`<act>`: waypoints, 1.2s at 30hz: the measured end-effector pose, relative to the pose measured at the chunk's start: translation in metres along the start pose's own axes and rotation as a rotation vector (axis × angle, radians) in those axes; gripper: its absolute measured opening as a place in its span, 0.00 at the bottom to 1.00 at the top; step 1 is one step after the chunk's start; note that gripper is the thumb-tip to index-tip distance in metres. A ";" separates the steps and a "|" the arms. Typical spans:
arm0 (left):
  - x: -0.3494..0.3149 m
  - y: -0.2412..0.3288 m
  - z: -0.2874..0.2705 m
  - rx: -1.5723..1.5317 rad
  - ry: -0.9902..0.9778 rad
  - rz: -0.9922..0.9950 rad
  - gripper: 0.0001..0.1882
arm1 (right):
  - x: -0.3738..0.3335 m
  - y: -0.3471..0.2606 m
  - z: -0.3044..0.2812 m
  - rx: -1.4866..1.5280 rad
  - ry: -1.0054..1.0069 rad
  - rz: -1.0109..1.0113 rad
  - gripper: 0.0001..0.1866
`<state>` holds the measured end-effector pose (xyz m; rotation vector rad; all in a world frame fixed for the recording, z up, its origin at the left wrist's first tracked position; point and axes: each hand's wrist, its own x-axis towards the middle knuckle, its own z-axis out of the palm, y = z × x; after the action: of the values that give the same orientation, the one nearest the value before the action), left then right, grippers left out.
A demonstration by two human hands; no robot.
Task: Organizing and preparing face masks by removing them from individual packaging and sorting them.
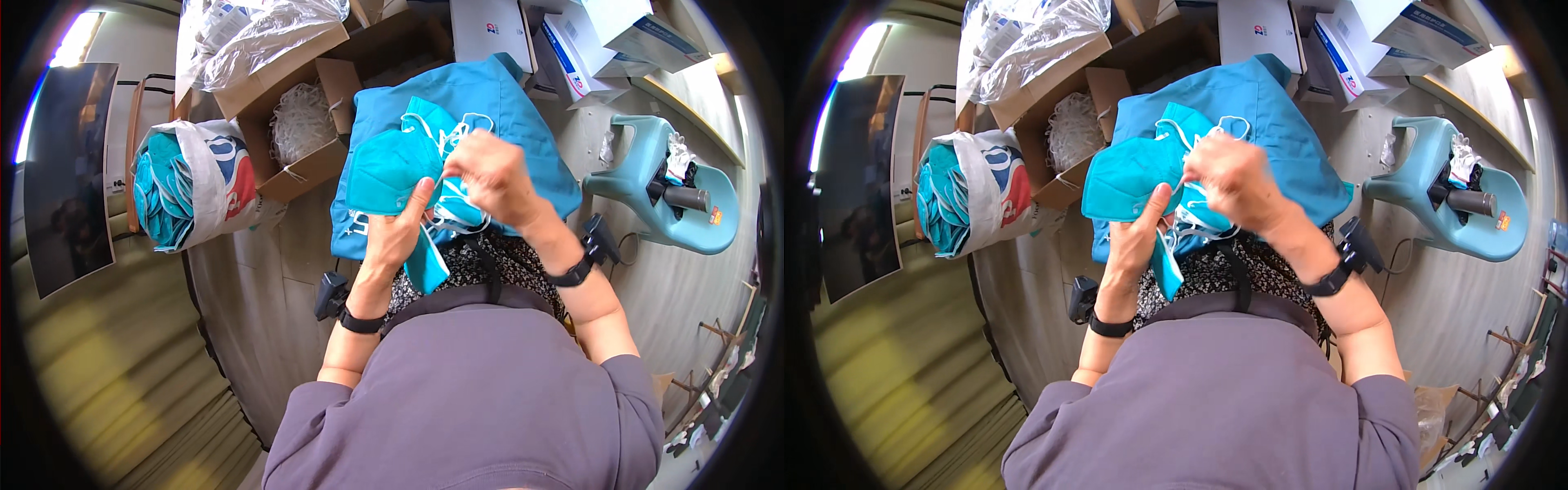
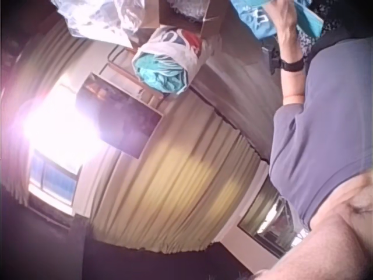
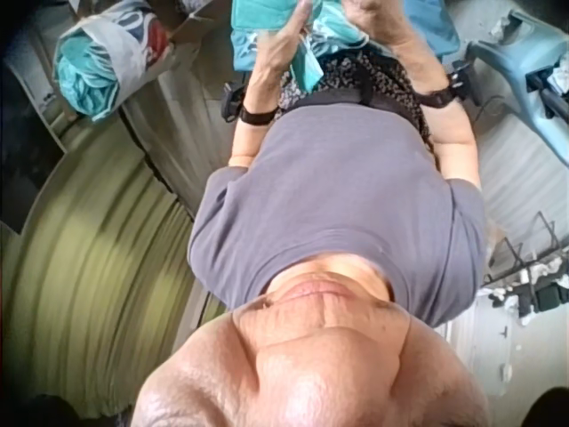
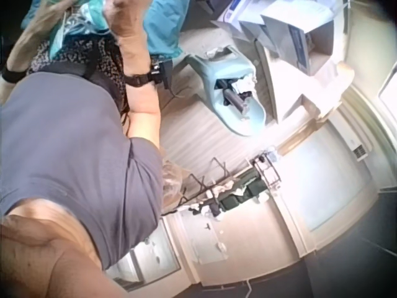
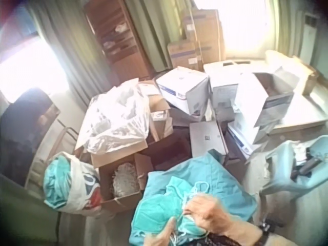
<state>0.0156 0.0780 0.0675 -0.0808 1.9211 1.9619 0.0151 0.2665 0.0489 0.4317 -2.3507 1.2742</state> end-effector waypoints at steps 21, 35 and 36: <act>-0.007 0.024 -0.016 -0.165 0.002 -0.135 0.16 | 0.006 -0.029 0.025 0.651 -0.144 0.471 0.04; -0.033 0.038 -0.045 -0.267 -0.147 -0.154 0.14 | -0.003 0.038 0.012 0.224 -0.057 0.360 0.16; -0.031 0.045 -0.035 -0.305 -0.157 -0.174 0.16 | 0.004 0.020 0.018 0.380 -0.017 0.366 0.16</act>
<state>0.0224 0.0373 0.1180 -0.1663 1.4562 2.0602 -0.0020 0.2616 0.0277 0.1230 -2.2680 1.9063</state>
